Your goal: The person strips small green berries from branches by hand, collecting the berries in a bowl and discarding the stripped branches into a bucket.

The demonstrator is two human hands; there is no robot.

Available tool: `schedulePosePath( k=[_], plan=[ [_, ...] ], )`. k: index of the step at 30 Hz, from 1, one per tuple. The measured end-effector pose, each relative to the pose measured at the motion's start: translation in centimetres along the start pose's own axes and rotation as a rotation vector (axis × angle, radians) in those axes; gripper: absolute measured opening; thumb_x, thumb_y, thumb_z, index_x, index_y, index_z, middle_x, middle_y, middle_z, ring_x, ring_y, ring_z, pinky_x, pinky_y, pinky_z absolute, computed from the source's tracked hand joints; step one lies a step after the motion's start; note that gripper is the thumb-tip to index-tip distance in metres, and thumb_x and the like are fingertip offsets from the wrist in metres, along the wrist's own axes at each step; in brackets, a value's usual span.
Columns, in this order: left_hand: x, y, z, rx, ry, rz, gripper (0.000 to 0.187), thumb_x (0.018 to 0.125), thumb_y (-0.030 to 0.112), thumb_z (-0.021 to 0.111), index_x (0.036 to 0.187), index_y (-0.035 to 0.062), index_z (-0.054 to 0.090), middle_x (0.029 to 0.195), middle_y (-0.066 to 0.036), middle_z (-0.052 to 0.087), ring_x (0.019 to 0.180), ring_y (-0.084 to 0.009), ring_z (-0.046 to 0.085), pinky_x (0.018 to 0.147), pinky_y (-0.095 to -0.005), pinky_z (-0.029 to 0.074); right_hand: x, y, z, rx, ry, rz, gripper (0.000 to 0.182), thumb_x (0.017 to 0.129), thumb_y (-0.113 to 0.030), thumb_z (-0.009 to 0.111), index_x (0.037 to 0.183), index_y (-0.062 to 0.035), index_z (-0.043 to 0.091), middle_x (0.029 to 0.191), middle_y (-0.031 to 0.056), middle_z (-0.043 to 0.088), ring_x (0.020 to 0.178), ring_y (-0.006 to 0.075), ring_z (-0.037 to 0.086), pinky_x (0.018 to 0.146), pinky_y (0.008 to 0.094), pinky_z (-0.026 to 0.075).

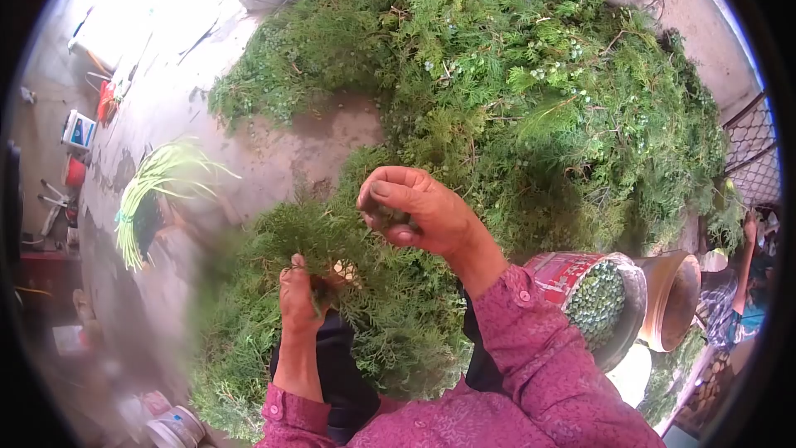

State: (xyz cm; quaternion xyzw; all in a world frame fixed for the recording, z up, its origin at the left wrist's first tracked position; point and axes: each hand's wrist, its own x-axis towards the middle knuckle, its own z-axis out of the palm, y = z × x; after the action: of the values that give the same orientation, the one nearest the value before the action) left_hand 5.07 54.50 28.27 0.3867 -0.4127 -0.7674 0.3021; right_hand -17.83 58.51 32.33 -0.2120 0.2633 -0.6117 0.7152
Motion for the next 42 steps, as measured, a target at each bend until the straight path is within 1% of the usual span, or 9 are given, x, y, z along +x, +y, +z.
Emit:
schedulePosePath(
  k=[4,11,23,29,34,35,36,38,42],
  plan=[
    [-0.1,-0.3,-0.2,-0.326,-0.042,-0.107,0.025,0.091,0.023,0.047,0.086,0.0010,0.058,0.074,-0.008,0.062,0.061,-0.0176,0.059,0.059,-0.0316,0.050,-0.1,-0.2,0.7,-0.271,0.116,0.122,0.014,0.084,-0.019,0.059,0.087,-0.0054,0.060,0.067,0.0018,0.057,0.044,0.0025,0.042,0.039,0.0153,0.031],
    [-0.4,0.5,0.1,-0.108,-0.157,-0.245,0.026,0.091,0.023,0.044,0.090,0.0009,0.058,0.073,-0.008,0.062,0.059,-0.0180,0.058,0.057,-0.0298,0.049,0.9,1.3,0.9,-0.720,-0.016,0.195,0.016,0.079,-0.015,0.065,0.087,-0.0012,0.064,0.072,-0.0057,0.059,0.060,0.0014,0.047,0.053,0.0199,0.039],
    [-0.2,1.5,0.9,-0.009,-0.259,-0.195,0.029,0.091,0.024,0.046,0.094,-0.0004,0.061,0.078,-0.004,0.063,0.066,-0.0103,0.057,0.063,-0.0257,0.047,0.8,1.6,0.9,-0.881,-0.106,0.064,0.023,0.069,-0.007,0.068,0.090,0.0009,0.063,0.075,0.0004,0.062,0.069,0.0046,0.051,0.063,0.0236,0.043],
    [-0.3,1.6,1.8,0.069,-0.036,-0.145,0.029,0.092,0.022,0.045,0.094,-0.0012,0.062,0.080,-0.005,0.063,0.068,-0.0111,0.056,0.065,-0.0256,0.044,0.4,2.0,0.5,-0.760,0.026,0.228,0.021,0.072,-0.011,0.066,0.090,0.0002,0.063,0.066,0.0004,0.060,0.057,0.0026,0.047,0.053,0.0216,0.041],
    [0.3,0.3,0.8,0.105,-0.281,-0.223,0.033,0.092,0.026,0.042,0.103,-0.0001,0.059,0.079,-0.003,0.061,0.069,-0.0103,0.054,0.064,-0.0264,0.043,-1.3,1.2,3.2,-0.778,0.133,0.252,0.025,0.073,-0.013,0.067,0.094,-0.0006,0.062,0.066,-0.0029,0.058,0.055,0.0020,0.044,0.049,0.0200,0.038],
    [0.1,-4.1,-2.2,0.289,-0.227,0.100,0.030,0.091,0.023,0.044,0.106,-0.0001,0.057,0.080,-0.003,0.059,0.069,-0.0141,0.054,0.062,-0.0278,0.042,-1.6,3.5,1.2,-0.802,0.088,0.104,0.023,0.074,-0.012,0.066,0.093,-0.0009,0.062,0.069,-0.0029,0.059,0.056,0.0020,0.045,0.049,0.0197,0.038],
    [-1.1,-2.8,-1.3,0.288,-0.230,0.112,0.030,0.091,0.023,0.044,0.106,-0.0001,0.057,0.080,-0.003,0.059,0.069,-0.0141,0.054,0.062,-0.0278,0.042,-2.4,5.1,0.5,-0.816,0.045,-0.038,0.020,0.074,-0.012,0.065,0.092,-0.0012,0.063,0.072,-0.0029,0.060,0.058,0.0021,0.047,0.048,0.0194,0.039],
    [-4.7,-0.2,0.7,-0.233,-0.293,-0.335,0.025,0.081,0.006,0.055,0.105,-0.0013,0.056,0.082,-0.008,0.059,0.072,-0.0214,0.055,0.065,-0.0310,0.043,-5.7,6.1,2.9,-0.648,0.058,0.044,0.017,0.074,-0.007,0.062,0.091,-0.0027,0.063,0.077,-0.0023,0.062,0.063,0.0033,0.051,0.049,0.0203,0.041],
    [-9.3,-5.5,-2.4,0.238,-0.339,-0.219,0.028,0.078,0.000,0.057,0.106,-0.0039,0.054,0.091,-0.015,0.060,0.085,-0.0280,0.058,0.074,-0.0349,0.045,-12.0,10.2,4.2,-0.131,0.172,0.158,0.016,0.076,-0.009,0.059,0.091,-0.0054,0.063,0.077,-0.0031,0.062,0.064,0.0048,0.054,0.047,0.0206,0.040]
  ],
)
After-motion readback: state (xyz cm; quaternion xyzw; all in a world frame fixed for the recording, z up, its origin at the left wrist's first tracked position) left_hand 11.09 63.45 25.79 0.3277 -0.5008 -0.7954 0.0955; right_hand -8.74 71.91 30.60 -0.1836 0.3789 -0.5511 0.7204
